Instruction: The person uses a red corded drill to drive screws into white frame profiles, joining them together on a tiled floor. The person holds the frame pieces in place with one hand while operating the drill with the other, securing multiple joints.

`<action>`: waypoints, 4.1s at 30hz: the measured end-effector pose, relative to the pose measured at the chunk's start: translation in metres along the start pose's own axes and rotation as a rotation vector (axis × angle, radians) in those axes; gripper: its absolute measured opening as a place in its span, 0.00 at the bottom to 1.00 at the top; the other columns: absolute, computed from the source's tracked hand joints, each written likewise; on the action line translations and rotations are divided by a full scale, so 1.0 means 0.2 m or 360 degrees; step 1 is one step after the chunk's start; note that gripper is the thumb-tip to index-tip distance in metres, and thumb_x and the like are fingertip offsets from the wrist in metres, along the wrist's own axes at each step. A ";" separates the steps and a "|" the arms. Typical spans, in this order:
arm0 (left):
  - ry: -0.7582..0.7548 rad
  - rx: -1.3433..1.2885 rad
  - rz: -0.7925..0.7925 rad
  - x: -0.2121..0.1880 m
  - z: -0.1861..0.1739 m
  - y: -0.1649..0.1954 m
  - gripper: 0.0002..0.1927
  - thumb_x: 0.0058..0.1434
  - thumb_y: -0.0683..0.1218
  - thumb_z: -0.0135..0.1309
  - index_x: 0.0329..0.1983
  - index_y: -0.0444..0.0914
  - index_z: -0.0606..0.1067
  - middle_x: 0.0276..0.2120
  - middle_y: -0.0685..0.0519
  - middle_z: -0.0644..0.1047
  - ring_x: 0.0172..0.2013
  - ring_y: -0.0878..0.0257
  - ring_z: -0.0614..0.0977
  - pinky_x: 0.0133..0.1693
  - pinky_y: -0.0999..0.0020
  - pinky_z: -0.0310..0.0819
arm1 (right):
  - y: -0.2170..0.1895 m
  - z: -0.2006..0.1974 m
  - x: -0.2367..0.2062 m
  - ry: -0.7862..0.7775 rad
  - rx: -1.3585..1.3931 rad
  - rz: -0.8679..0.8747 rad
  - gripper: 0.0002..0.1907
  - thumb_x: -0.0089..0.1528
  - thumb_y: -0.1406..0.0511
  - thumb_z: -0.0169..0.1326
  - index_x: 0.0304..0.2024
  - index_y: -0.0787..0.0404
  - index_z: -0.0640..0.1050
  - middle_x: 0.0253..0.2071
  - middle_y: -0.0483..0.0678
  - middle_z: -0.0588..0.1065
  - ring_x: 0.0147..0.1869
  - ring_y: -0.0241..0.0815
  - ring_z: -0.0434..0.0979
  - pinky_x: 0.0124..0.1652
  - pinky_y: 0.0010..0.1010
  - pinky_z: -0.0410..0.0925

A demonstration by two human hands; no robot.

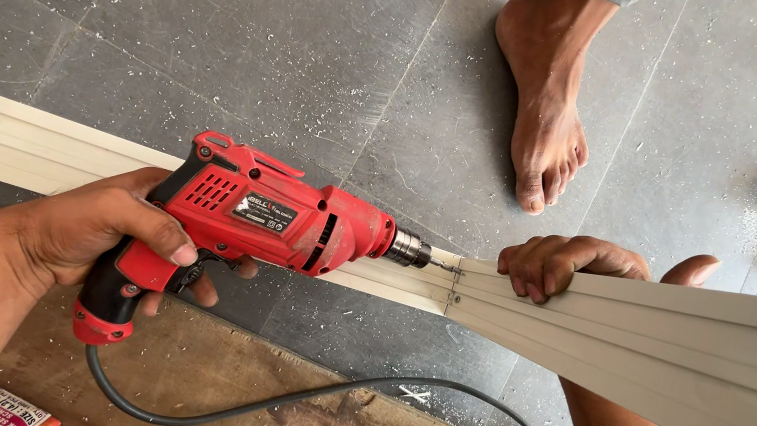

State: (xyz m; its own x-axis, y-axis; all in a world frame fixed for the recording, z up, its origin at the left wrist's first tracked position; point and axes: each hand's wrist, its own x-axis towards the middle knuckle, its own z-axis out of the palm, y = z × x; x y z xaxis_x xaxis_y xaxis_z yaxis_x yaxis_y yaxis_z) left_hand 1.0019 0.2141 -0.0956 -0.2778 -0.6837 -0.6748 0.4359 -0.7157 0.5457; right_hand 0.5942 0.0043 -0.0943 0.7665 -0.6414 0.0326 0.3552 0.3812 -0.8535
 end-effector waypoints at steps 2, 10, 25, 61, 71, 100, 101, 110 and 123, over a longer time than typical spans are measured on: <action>-0.0011 0.0015 -0.0005 0.00 0.00 0.00 0.39 0.39 0.44 0.59 0.61 0.33 0.75 0.43 0.35 0.84 0.31 0.52 0.88 0.16 0.66 0.81 | 0.00 0.00 0.00 0.0034 -0.0028 0.0001 0.57 0.70 0.32 0.15 0.31 0.71 0.79 0.24 0.60 0.74 0.33 0.55 0.72 0.53 0.49 0.64; -0.0015 0.0014 -0.0058 0.01 -0.01 0.02 0.39 0.39 0.44 0.57 0.61 0.33 0.74 0.43 0.36 0.83 0.31 0.53 0.87 0.15 0.67 0.80 | 0.00 0.01 -0.03 0.0101 -0.0050 0.0013 0.57 0.71 0.32 0.15 0.31 0.71 0.79 0.24 0.60 0.74 0.33 0.55 0.73 0.55 0.51 0.65; 0.0030 0.0084 -0.0114 0.00 0.01 0.05 0.40 0.35 0.45 0.57 0.59 0.36 0.75 0.42 0.38 0.84 0.30 0.53 0.87 0.16 0.65 0.80 | 0.01 0.01 -0.03 0.0126 -0.0039 0.0022 0.57 0.72 0.32 0.16 0.30 0.71 0.79 0.24 0.60 0.73 0.32 0.55 0.72 0.54 0.51 0.64; 0.0229 0.0251 -0.0550 0.07 0.05 0.21 0.26 0.39 0.43 0.56 0.45 0.30 0.79 0.26 0.47 0.77 0.23 0.57 0.80 0.19 0.61 0.74 | -0.10 0.05 0.01 -0.0007 -0.0239 0.0269 0.48 0.76 0.37 0.24 0.31 0.67 0.80 0.25 0.58 0.73 0.36 0.54 0.71 0.64 0.64 0.60; 0.0245 0.0248 -0.0532 0.07 0.06 0.21 0.26 0.38 0.42 0.55 0.44 0.29 0.79 0.26 0.47 0.77 0.22 0.57 0.80 0.18 0.61 0.73 | -0.10 0.08 0.01 0.0014 -0.0227 0.0241 0.48 0.76 0.38 0.24 0.34 0.69 0.80 0.27 0.59 0.73 0.38 0.56 0.72 0.63 0.65 0.61; 0.0012 0.0307 -0.0546 0.20 0.18 0.23 0.38 0.39 0.42 0.52 0.59 0.40 0.76 0.40 0.39 0.87 0.24 0.57 0.83 0.17 0.62 0.76 | -0.17 -0.04 0.01 -0.0562 -0.0137 0.0187 0.43 0.74 0.44 0.17 0.41 0.66 0.78 0.34 0.59 0.75 0.45 0.55 0.75 0.65 0.60 0.60; 0.0017 0.0299 -0.0561 0.21 0.18 0.24 0.37 0.39 0.42 0.53 0.59 0.40 0.76 0.40 0.39 0.87 0.24 0.57 0.83 0.17 0.62 0.76 | -0.17 -0.06 0.02 -0.0798 -0.0121 0.0179 0.43 0.72 0.44 0.16 0.43 0.65 0.77 0.35 0.59 0.75 0.47 0.55 0.75 0.64 0.60 0.60; 0.0111 0.0322 -0.0613 0.23 0.19 0.23 0.31 0.40 0.43 0.54 0.52 0.30 0.78 0.31 0.41 0.83 0.23 0.56 0.82 0.18 0.61 0.74 | -0.11 -0.20 -0.18 -0.0314 -0.0146 0.0158 0.45 0.77 0.43 0.17 0.44 0.65 0.81 0.36 0.58 0.76 0.47 0.54 0.76 0.65 0.63 0.61; 0.0191 0.0345 -0.0589 0.21 0.21 0.23 0.26 0.39 0.40 0.52 0.46 0.33 0.78 0.28 0.44 0.82 0.24 0.56 0.80 0.18 0.60 0.73 | -0.13 -0.19 -0.17 -0.0382 -0.0217 0.0217 0.46 0.76 0.42 0.17 0.43 0.65 0.80 0.37 0.58 0.76 0.48 0.54 0.75 0.67 0.64 0.59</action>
State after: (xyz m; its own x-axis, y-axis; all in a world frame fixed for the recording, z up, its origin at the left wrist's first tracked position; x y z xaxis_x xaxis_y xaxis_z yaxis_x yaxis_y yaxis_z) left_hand 0.9735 0.1465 -0.0775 -0.2743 -0.3637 -0.8902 0.1326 -0.9312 0.3396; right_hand 0.5381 -0.0095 -0.0932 0.9124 -0.4088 0.0208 0.1776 0.3495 -0.9200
